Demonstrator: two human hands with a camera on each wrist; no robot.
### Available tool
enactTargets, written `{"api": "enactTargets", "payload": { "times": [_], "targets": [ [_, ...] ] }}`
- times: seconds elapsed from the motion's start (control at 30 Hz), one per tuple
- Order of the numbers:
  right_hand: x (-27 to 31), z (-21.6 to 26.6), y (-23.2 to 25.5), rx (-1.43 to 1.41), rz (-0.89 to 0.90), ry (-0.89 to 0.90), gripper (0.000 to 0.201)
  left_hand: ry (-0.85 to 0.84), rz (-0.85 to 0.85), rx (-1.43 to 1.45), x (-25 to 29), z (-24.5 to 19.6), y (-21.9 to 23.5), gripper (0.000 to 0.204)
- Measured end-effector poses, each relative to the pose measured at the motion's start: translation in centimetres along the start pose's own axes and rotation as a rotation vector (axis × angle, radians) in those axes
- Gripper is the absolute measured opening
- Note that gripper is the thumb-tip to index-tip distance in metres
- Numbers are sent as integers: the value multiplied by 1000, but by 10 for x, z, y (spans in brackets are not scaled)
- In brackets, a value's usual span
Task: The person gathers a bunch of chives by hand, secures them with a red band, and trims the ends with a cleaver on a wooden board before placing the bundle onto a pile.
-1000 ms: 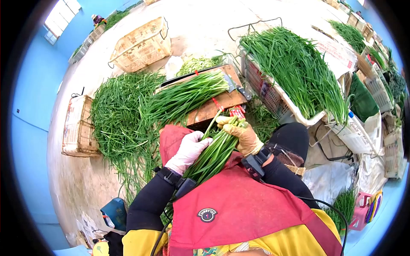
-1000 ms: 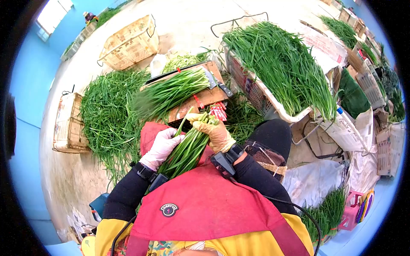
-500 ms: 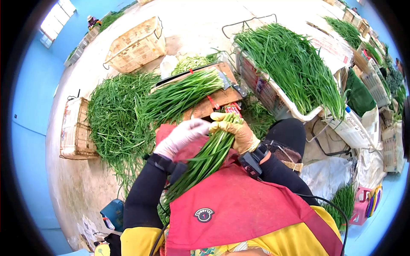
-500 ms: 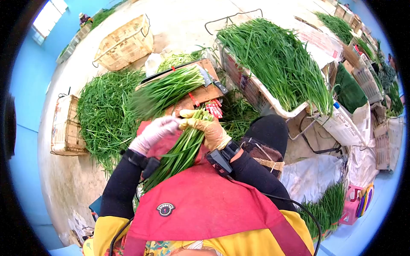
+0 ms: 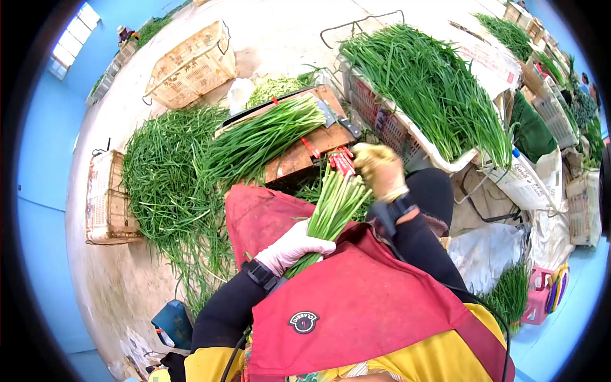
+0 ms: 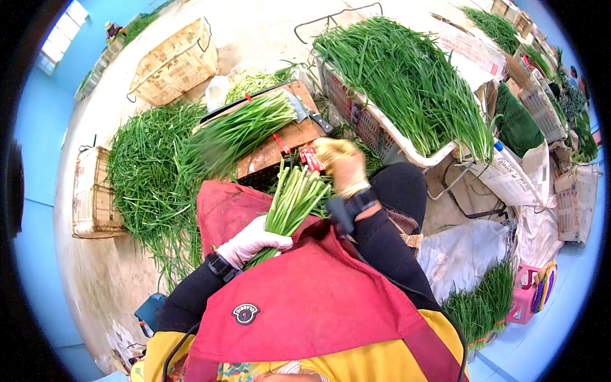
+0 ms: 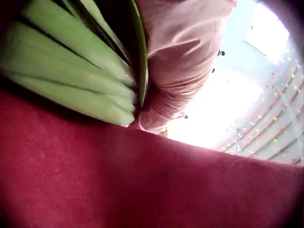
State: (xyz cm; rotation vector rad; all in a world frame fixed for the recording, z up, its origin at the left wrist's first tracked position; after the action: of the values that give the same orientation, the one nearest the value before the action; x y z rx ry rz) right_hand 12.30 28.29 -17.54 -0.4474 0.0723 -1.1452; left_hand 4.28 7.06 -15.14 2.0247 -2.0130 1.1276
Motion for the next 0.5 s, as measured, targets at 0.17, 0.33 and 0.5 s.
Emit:
{"api": "enactTargets", "payload": {
  "times": [0.17,0.33,0.5],
  "targets": [
    [-12,26,19,241,248,-113,29,60,-75,15,8,2,9,36],
    [29,28,-60,470,596,-81,31,39,-57,-8,3,1,7,38],
    [16,-9,-52,368,416,-119,15,-30,-132,18,7,6,15,38]
  ]
}}
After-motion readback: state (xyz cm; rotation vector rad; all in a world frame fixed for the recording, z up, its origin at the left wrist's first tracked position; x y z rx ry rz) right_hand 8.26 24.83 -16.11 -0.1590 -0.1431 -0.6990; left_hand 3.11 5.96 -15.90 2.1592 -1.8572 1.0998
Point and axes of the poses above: each hand's wrist, its own x-axis away from the middle knuckle, its own y-axis out of the back of the hand, z = x × y, the point moved 9 cm from there along -x, towards the middle knuckle, and after that the axes turned 3 degrees about -z, right-handed, at the moved point
